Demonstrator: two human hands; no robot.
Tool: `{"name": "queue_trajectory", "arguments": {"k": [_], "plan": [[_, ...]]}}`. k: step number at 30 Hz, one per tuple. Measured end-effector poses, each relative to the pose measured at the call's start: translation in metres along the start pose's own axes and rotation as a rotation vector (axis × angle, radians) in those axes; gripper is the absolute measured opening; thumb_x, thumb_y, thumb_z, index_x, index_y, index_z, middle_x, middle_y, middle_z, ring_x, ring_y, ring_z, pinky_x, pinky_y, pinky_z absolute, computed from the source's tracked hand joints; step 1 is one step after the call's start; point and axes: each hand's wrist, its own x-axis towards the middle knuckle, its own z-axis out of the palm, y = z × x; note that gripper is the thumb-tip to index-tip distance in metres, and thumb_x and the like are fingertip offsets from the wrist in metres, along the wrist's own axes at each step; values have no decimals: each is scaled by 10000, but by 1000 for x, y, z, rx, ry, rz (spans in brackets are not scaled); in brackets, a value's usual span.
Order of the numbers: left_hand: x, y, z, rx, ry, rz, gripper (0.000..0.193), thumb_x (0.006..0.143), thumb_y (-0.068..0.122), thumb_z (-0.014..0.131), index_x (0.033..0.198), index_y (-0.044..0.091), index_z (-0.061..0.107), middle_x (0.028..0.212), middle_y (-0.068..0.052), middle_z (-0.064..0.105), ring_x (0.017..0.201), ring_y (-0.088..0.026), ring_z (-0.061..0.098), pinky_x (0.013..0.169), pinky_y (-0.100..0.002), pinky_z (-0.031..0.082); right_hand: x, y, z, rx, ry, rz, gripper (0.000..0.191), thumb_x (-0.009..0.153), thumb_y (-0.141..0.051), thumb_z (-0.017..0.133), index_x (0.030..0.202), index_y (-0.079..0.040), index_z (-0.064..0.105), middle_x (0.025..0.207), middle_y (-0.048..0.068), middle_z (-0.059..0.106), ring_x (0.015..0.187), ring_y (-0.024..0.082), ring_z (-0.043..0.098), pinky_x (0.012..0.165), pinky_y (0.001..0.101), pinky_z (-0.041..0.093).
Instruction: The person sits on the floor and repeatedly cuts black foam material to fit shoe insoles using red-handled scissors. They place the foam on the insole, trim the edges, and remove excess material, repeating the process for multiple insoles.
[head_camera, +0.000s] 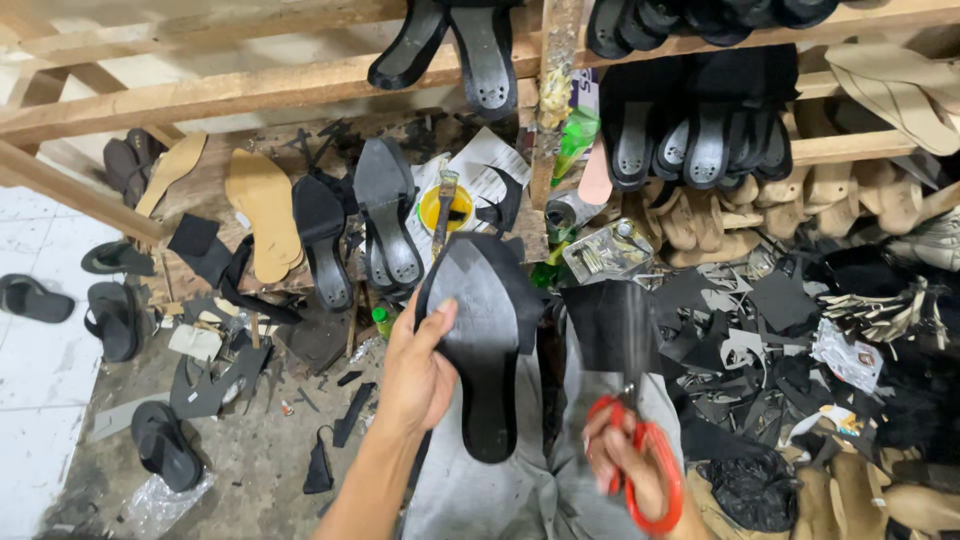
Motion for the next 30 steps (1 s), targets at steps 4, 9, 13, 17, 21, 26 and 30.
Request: {"name": "queue_trajectory", "arguments": {"k": [4,9,13,17,21,26,30], "plan": [[2,2,7,3,-55,45,458,993,42,573,1447,-15,548,1176,-19,643,1066,-92,559,1010,-291,434,-10,24,18,38,-229,46,797,906,-696,450,1234,16,594,768,62,569,656,155,555,603,305,456],[-5,-9,22,87,-115,43,455,979,45,570,1426,-34,543,1241,-36,661,1119,-98,582,1015,-282,442,0,3,38,-214,-177,-55,966,834,-874,404,1245,-20,587,822,64,553,747,163,555,696,312,433],[-12,-9,26,76,-174,46,450,1004,46,582,1442,-49,541,1269,-69,655,1148,-117,579,1030,-279,436,6,-22,50,-266,-139,-67,1019,801,-938,338,1203,-42,608,823,64,560,724,160,529,678,316,442],[-17,-5,25,131,-181,53,445,1008,71,573,1437,-42,541,1277,-62,663,1161,-102,584,1028,-261,438,9,-24,53,-237,-143,-89,1011,806,-943,369,1185,-38,613,814,55,556,702,139,520,669,291,429],[-14,1,23,145,-154,23,457,998,66,581,1442,-33,539,1269,-49,658,1139,-93,574,999,-260,435,8,-12,45,-66,-164,44,972,736,-918,497,1049,-7,624,653,30,529,549,120,531,511,274,431],[-5,16,17,208,-213,7,444,996,54,582,1429,-41,553,1260,-54,661,1140,-99,580,1003,-259,441,1,-6,29,-110,-170,237,924,677,-890,521,903,0,628,510,16,498,388,128,515,373,278,394],[-7,18,15,293,-274,-4,444,994,55,572,1431,-21,548,1251,-14,644,1135,-68,560,999,-232,437,3,-10,28,-144,-211,163,917,717,-884,517,950,-6,646,542,7,507,415,112,514,402,271,416]]}}
